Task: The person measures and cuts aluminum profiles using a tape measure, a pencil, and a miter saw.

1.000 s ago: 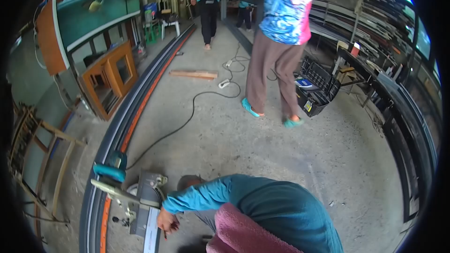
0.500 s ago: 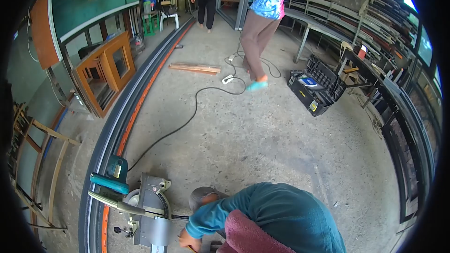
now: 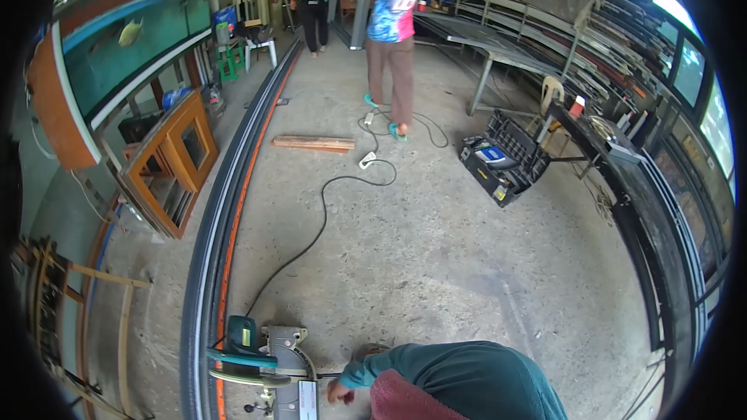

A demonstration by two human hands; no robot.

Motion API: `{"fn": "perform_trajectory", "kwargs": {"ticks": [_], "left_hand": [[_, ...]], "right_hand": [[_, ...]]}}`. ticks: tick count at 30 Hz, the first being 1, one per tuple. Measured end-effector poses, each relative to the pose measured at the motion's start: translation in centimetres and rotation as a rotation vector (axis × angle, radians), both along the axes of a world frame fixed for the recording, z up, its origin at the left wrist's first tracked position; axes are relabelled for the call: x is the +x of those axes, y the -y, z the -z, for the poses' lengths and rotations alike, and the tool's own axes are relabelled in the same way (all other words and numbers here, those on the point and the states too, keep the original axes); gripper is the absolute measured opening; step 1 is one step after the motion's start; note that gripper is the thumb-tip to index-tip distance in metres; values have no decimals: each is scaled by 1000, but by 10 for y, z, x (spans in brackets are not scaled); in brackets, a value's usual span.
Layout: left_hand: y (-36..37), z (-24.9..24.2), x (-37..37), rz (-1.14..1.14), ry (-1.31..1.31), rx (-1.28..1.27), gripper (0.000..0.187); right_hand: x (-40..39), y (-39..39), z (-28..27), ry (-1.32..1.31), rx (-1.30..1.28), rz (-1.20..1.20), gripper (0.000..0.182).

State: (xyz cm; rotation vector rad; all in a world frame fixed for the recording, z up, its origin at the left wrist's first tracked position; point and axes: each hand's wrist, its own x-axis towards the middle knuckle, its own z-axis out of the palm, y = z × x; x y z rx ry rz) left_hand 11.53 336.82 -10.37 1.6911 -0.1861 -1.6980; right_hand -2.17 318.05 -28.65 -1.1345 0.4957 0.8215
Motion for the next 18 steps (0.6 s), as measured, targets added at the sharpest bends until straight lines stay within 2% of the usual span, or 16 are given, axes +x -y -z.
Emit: {"fn": "perform_trajectory", "kwargs": {"ticks": [1, 2, 5, 7, 9, 10, 13, 15, 16, 17, 18], "left_hand": [[3, -18, 2, 3, 19, 30, 32], [6, -35, 3, 9, 43, 54, 33], [14, -87, 8, 78, 115, 100, 35], [18, -123, 12, 166, 173, 100, 36], [30, -163, 8, 257, 230, 94, 38], [42, -178, -1, 309, 244, 83, 39], [92, -215, -39, 509, 293, 36, 41], [112, -232, -74, 635, 313, 29, 42], [119, -236, -95, 694, 316, 32, 43], [122, -239, -115, 748, 317, 31, 44], [117, -242, -132, 815, 318, 25, 45]], "right_hand": [[1, 5, 1, -38, -53, 157, 31], [-4, 10, -14, -215, -65, 595, 30], [-60, 60, -106, -114, -76, 1188, 29], [-136, 94, -140, -111, -102, 1341, 27], [-226, 124, -208, -206, -77, 1407, 38], [-273, 89, -313, -174, -228, 1519, 33], [-414, 17, -351, -139, -395, 1881, 29], [-505, -64, -336, -299, -372, 2180, 27], [-546, -113, -316, -463, -286, 2238, 27], [-581, -176, -282, -477, -262, 2391, 30], [-593, -235, -285, -718, -365, 2247, 32]]}}
